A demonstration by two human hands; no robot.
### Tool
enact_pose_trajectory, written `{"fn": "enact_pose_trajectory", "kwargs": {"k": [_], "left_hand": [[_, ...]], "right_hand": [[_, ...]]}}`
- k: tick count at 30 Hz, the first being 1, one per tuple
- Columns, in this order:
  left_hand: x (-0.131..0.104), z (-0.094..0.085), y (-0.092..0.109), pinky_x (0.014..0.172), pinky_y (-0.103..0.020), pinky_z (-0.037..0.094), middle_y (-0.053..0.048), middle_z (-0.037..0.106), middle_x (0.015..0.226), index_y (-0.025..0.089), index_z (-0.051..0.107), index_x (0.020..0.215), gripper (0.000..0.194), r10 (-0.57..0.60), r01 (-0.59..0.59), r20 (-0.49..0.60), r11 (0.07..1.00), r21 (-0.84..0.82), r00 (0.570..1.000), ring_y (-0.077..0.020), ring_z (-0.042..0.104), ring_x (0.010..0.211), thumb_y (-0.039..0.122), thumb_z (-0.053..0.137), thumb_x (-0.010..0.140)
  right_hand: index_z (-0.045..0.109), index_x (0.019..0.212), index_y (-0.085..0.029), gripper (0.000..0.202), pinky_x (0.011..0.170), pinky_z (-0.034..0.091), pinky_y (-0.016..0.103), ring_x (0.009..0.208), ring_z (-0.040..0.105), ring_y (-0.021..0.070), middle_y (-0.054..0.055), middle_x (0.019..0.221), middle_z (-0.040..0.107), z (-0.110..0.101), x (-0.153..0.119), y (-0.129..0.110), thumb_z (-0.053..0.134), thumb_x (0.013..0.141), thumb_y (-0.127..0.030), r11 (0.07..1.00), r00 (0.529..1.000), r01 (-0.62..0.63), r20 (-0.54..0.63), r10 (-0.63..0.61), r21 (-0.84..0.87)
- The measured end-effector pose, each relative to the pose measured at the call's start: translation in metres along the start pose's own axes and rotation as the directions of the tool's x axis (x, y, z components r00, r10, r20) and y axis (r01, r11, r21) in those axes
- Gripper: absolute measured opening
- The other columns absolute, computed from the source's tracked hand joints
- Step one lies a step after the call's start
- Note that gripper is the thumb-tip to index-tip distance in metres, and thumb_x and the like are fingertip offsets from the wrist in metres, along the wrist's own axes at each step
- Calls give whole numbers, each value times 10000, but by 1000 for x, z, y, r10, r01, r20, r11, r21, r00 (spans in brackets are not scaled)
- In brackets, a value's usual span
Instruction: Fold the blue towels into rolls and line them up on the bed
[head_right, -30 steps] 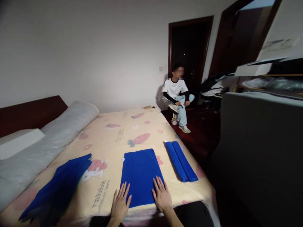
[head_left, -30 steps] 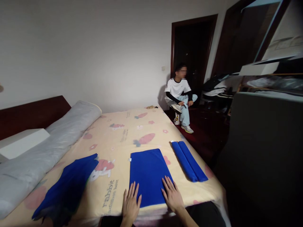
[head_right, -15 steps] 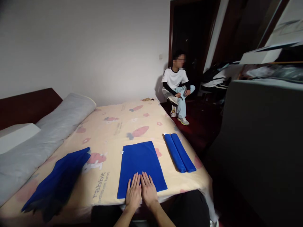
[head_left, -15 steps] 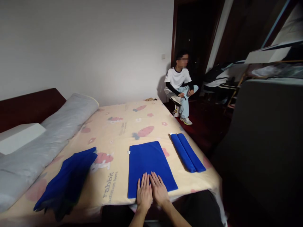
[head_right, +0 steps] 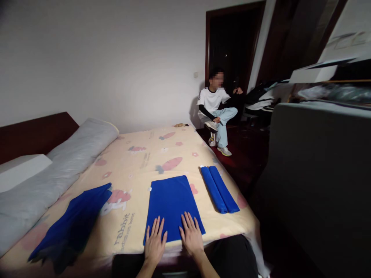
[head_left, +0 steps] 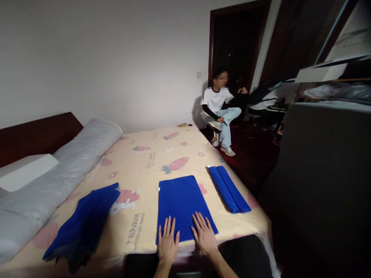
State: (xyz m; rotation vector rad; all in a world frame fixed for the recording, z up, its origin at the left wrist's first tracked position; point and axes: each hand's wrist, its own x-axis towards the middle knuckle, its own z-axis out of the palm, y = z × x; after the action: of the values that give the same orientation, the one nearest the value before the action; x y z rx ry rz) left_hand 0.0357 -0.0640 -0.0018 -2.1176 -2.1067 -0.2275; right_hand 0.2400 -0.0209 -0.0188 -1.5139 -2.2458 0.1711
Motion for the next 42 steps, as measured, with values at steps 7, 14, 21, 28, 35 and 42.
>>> {"fn": "enact_pose_trajectory", "kwargs": {"k": [7, 14, 21, 28, 35, 42], "left_hand": [[-11, -10, -26, 1150, -459, 307, 9, 303, 1548, 316, 247, 1463, 505, -89, 89, 55, 996, -6, 995, -193, 322, 1418, 374, 273, 962], [-6, -27, -38, 1156, -474, 276, -3, 309, 1546, 295, 265, 1462, 496, -143, 144, -16, 989, 29, 990, -186, 299, 1428, 334, 249, 968], [46, -23, -1, 1148, -448, 305, 9, 297, 1551, 291, 150, 1479, 510, -15, 14, -45, 999, -29, 999, -153, 295, 1427, 252, 195, 973], [78, 6, 27, 1163, -467, 296, 15, 277, 1557, 289, 115, 1473, 564, 104, -104, -1, 994, -21, 995, -187, 279, 1436, 203, 263, 935], [57, 18, -11, 1149, -431, 332, -2, 281, 1557, 276, 184, 1478, 509, -50, 50, 13, 998, -44, 999, -182, 289, 1431, 313, 241, 973], [47, 11, -21, 1180, -547, 210, -26, 343, 1531, 270, 182, 1483, 525, -174, 174, -54, 985, -4, 983, -223, 328, 1417, 331, 245, 965]], "right_hand": [[382, 1460, -238, 591, 1149, 255, 491, 1408, 323, 265, 52, 1521, 355, -5, -11, 22, 287, 970, -554, 992, 992, -126, -28, 126, 0], [451, 1419, -132, 620, 1150, 236, 502, 1417, 303, 278, 121, 1500, 380, -14, 8, 15, 278, 971, -523, 982, 982, -186, 30, 187, -22], [434, 1435, -206, 499, 1140, 261, 416, 1421, 300, 208, 63, 1510, 390, -25, 65, -20, 286, 963, -266, 998, 995, -31, 92, 25, 58], [358, 1475, -182, 577, 1152, 244, 397, 1433, 267, 210, 73, 1537, 323, -9, 80, -40, 365, 899, -221, 992, 976, 11, 214, -38, 127], [411, 1450, -197, 520, 1136, 295, 420, 1414, 315, 223, 69, 1511, 384, 9, 57, 17, 295, 975, -372, 996, 997, -70, 33, 68, 61], [392, 1459, -165, 551, 1153, 251, 478, 1414, 314, 265, 93, 1518, 364, 10, 43, 38, 295, 981, -419, 985, 983, -168, -80, 165, -28]]}}
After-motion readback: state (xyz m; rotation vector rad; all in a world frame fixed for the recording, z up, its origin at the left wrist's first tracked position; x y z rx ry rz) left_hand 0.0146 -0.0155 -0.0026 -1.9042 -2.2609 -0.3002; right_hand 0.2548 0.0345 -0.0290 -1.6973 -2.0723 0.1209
